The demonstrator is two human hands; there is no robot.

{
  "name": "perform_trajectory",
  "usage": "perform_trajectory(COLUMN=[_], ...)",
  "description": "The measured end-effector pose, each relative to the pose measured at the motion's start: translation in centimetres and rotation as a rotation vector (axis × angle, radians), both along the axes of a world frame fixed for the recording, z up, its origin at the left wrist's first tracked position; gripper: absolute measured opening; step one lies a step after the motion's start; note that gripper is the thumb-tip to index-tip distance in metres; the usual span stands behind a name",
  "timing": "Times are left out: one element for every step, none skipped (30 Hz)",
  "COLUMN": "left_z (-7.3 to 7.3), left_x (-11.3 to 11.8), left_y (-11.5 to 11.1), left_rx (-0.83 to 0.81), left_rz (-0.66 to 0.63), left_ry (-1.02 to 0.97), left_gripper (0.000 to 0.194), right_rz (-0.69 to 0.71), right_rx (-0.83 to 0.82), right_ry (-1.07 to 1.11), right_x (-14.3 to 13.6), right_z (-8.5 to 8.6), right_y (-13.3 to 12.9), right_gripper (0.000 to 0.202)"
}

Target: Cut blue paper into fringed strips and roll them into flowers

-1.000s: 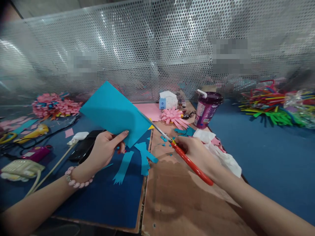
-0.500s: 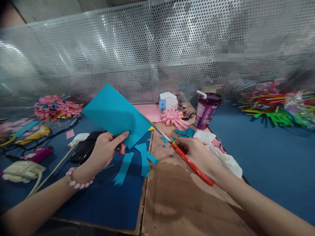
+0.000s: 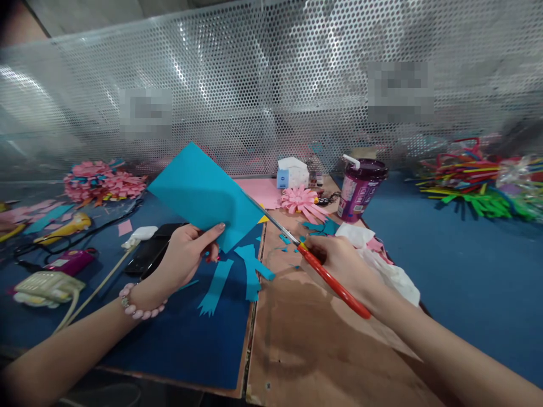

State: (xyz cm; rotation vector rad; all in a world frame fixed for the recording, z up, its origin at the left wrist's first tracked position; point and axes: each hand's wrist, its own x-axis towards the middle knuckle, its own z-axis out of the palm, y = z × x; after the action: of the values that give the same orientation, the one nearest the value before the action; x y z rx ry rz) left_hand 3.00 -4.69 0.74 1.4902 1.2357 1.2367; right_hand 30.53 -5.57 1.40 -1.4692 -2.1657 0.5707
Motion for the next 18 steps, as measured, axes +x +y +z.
perform_trajectory(left_z=[0.02,0.02,0.02,0.02,0.01,0.0,-0.01,-0.01,-0.02,-0.02,-0.02,-0.02,-0.02,-0.02,-0.02,-0.02,-0.03,-0.03], left_x=[0.01,0.01,0.02,0.03,0.04,0.06,0.07,0.09,0.11,0.11,0.12,0.12,0.11,0.1,0.1,0.1,0.1,0.11], left_y=[-0.01,-0.01,0.0,0.01,0.03,0.05,0.06,0.08,0.09,0.09,0.09,0.09,0.08,0.07,0.06,0.05,0.03,0.02], left_rx=[-0.001,-0.002,-0.001,0.0,0.002,0.001,-0.002,-0.004,-0.007,-0.009,-0.009,-0.009,-0.009,-0.009,-0.009,-0.007,-0.003,0.004], left_rz=[0.002,0.005,0.007,0.009,0.01,0.008,0.005,0.003,0.002,0.001,0.0,0.0,0.001,0.001,0.0,0.001,0.001,0.001], left_ry=[-0.006,-0.013,-0.018,-0.02,-0.019,-0.017,-0.017,-0.019,-0.024,-0.029,-0.032,-0.034,-0.037,-0.039,-0.041,-0.041,-0.041,-0.039], left_gripper=[0.049,0.049,0.049,0.049,0.049,0.049,0.049,0.048,0.047,0.046,0.046,0.045,0.045,0.045,0.044,0.044,0.043,0.043], right_rz=[-0.005,-0.007,-0.007,-0.005,-0.004,-0.005,-0.01,-0.013,-0.016,-0.017,-0.016,-0.014,-0.014,-0.016,-0.018,-0.021,-0.023,-0.023], right_rx=[0.007,0.016,0.028,0.038,0.044,0.045,0.046,0.045,0.045,0.046,0.049,0.051,0.052,0.055,0.056,0.056,0.058,0.06], right_ry=[0.005,0.009,0.011,0.008,0.003,-0.003,-0.011,-0.021,-0.03,-0.036,-0.039,-0.038,-0.036,-0.035,-0.038,-0.041,-0.043,-0.043], right_x=[-0.01,-0.01,-0.01,-0.01,0.0,0.0,0.01,0.01,0.0,0.0,-0.02,-0.03,-0.05,-0.06,-0.06,-0.05,-0.05,-0.04], right_z=[-0.01,-0.03,-0.07,-0.12,-0.18,-0.23,-0.28,-0.32,-0.33,-0.33,-0.32,-0.31,-0.3,-0.3,-0.31,-0.33,-0.35,-0.36], right_y=[0.0,0.0,0.0,0.01,0.02,0.03,0.03,0.04,0.04,0.05,0.06,0.07,0.1,0.12,0.15,0.19,0.23,0.26], right_gripper=[0.018,0.019,0.02,0.021,0.021,0.021,0.021,0.02,0.019,0.018,0.018,0.019,0.02,0.021,0.022,0.023,0.023,0.022])
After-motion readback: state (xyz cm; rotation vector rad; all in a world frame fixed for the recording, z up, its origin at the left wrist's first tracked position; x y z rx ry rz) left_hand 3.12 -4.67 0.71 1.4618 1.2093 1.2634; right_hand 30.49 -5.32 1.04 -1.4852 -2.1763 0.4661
